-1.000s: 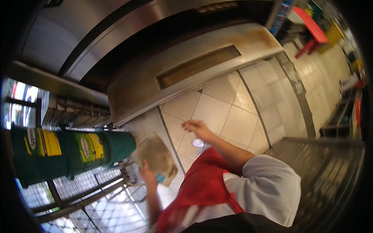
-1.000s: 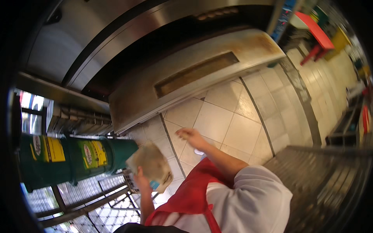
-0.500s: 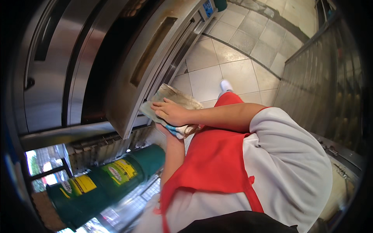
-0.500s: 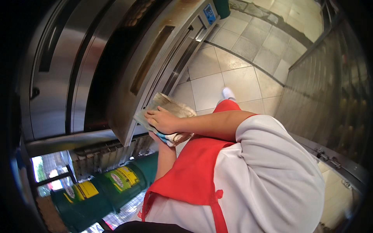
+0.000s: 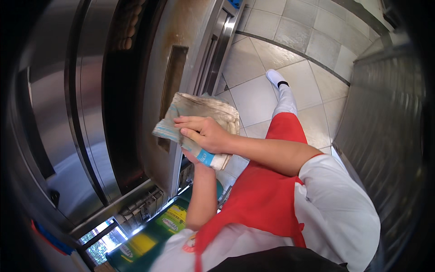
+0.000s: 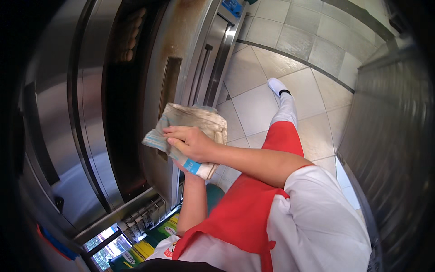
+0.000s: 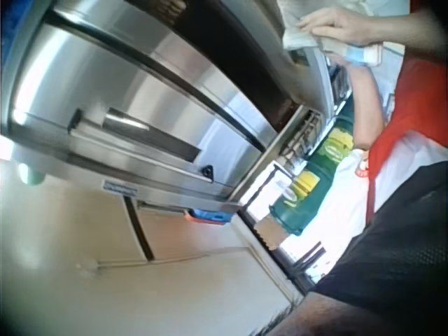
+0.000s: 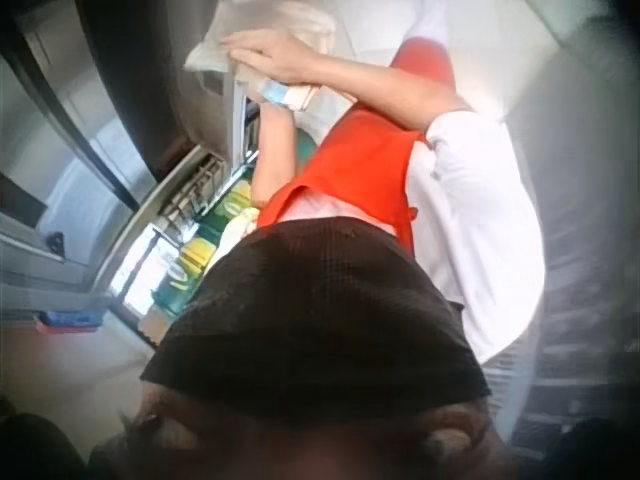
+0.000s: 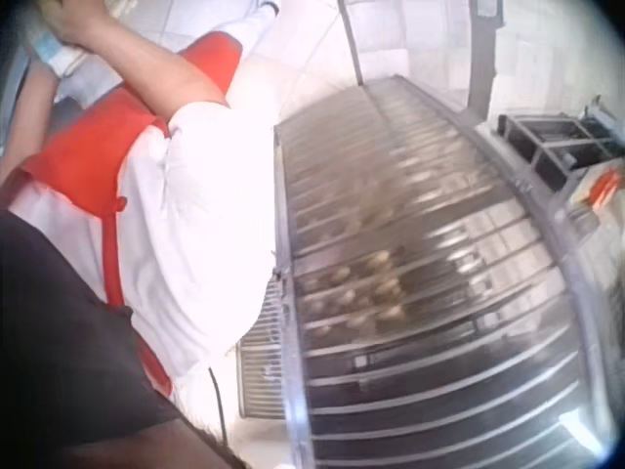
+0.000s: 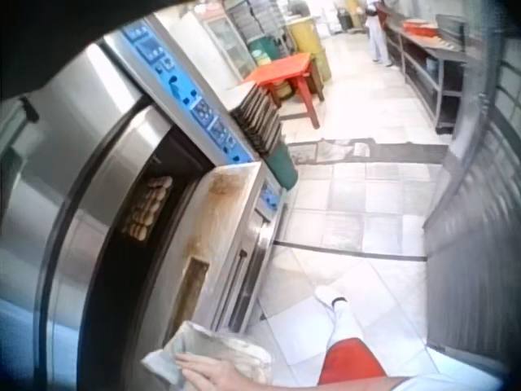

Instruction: The person coats dough in yellow powder by hand, places the pieces onto metal trays, and slides the trays into a rack. The person also uses a cloth to remove a tray of baked rolls from an oven.

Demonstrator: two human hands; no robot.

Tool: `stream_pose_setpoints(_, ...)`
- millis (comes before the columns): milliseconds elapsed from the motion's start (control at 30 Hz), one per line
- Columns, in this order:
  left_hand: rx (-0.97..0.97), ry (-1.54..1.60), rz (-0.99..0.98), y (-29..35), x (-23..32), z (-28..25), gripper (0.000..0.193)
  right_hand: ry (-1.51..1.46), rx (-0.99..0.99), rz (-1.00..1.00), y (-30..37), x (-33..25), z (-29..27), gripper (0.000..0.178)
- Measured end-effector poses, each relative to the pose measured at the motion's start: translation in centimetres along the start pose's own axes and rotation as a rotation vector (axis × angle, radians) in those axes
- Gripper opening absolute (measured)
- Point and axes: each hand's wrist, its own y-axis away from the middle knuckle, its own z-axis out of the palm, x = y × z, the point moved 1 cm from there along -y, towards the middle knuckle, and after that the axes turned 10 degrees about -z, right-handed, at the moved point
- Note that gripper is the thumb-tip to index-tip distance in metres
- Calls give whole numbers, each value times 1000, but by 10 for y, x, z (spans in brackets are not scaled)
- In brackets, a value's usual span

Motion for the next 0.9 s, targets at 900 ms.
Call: stream_pose_setpoints(900,984,-2719,359,-618,365,-59,54,617,675,248,-236,-35,-397,36)
